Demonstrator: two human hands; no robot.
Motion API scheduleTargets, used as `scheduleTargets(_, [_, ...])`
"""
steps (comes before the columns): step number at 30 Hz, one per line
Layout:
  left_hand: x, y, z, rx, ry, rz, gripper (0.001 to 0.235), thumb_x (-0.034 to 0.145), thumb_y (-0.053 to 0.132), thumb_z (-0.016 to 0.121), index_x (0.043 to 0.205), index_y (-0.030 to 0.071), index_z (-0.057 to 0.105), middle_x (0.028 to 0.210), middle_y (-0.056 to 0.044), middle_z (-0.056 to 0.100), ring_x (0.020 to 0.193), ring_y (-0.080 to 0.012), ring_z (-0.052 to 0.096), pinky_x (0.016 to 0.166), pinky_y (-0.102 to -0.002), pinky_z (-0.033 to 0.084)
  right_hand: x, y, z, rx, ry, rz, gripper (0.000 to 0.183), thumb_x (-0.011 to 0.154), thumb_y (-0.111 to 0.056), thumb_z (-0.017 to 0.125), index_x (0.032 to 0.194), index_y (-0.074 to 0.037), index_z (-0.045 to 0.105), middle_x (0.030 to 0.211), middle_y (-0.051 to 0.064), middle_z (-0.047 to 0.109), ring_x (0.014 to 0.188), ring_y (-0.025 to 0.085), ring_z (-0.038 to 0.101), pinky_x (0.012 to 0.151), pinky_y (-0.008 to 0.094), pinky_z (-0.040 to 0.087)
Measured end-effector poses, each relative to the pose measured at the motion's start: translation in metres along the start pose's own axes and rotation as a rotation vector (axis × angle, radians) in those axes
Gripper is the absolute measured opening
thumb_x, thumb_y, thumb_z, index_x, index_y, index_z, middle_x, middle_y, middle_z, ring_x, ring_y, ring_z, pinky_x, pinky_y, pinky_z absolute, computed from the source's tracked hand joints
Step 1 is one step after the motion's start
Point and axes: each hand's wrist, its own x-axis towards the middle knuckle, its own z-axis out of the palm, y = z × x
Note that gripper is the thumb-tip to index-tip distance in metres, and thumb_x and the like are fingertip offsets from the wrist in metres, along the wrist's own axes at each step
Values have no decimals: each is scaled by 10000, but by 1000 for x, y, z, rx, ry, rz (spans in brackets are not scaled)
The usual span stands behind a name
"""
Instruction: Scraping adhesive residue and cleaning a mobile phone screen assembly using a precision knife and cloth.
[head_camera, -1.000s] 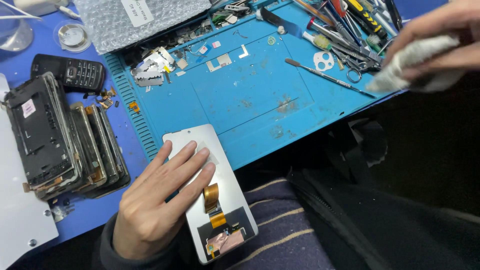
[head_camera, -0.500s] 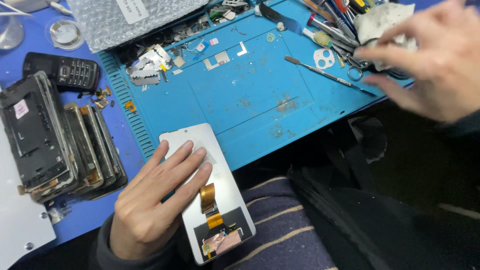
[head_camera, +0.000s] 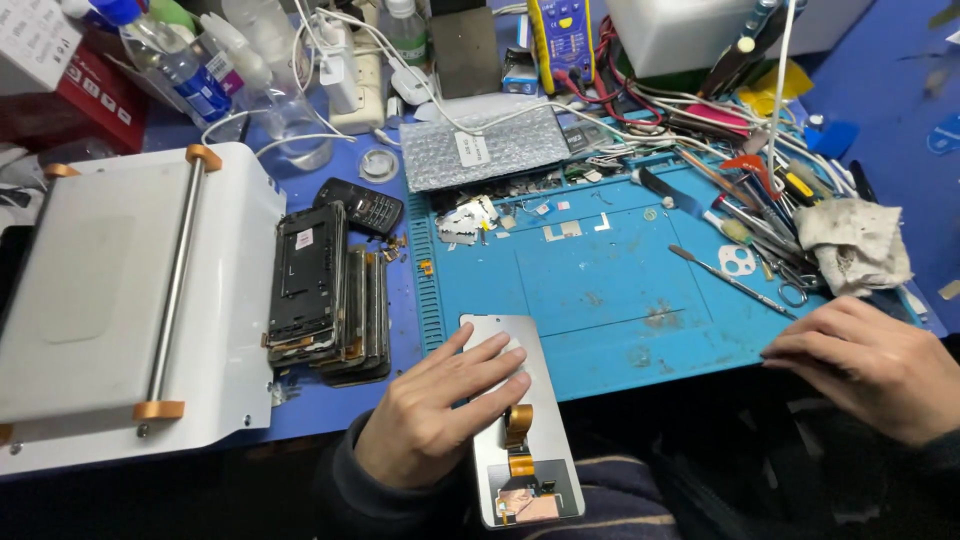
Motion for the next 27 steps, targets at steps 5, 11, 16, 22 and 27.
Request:
scheduleTargets(5, [-2, -2, 2, 0, 7, -14, 386, 885, 27, 667, 1263, 90, 708, 1324, -132, 706, 1321, -336, 642, 1161, -583, 450, 22, 23, 1, 52, -114, 12, 192, 743, -249, 805, 921, -212, 744, 922, -28, 674, 882, 190, 674, 745, 320, 566])
scheduleTargets(11, [-4, -3, -2, 2, 9, -22, 390, 888, 34, 670, 1272, 91, 704, 1323, -135, 706, 1319, -334, 641, 1162, -585, 443, 53, 37, -1, 275, -762, 408, 244, 822, -281, 844, 997, -166, 720, 906, -42, 716, 815, 145, 702, 706, 307, 610])
scheduleTargets(16, [-5, -5, -1, -3, 9, -21, 411, 879, 16, 659, 1281, 85, 702, 1325, -142, 704, 1323, -339, 637, 1167, -589, 439, 43, 34, -1, 247, -632, 310, 261, 743, -285, 860, 948, -172, 746, 880, -68, 748, 793, 113, 716, 690, 289, 615])
scheduleTargets(22, [-5, -2, -1, 1, 8, -16, 409, 872, 18, 660, 1273, 81, 706, 1318, -141, 707, 1320, -340, 640, 1166, -587, 440, 33, 22, -3, 189, -472, 358, 235, 755, -314, 878, 959, -220, 810, 837, -80, 734, 726, 123, 697, 626, 283, 608])
scheduleTargets(27, [-4, -1, -2, 4, 15, -11, 399, 874, 20, 662, 1266, 79, 709, 1316, -141, 707, 1319, -338, 643, 1168, -586, 442, 35, 21, -5, 159, -490, 368, 213, 766, -343, 866, 941, -231, 823, 838, -77, 746, 743, 120, 702, 635, 283, 608])
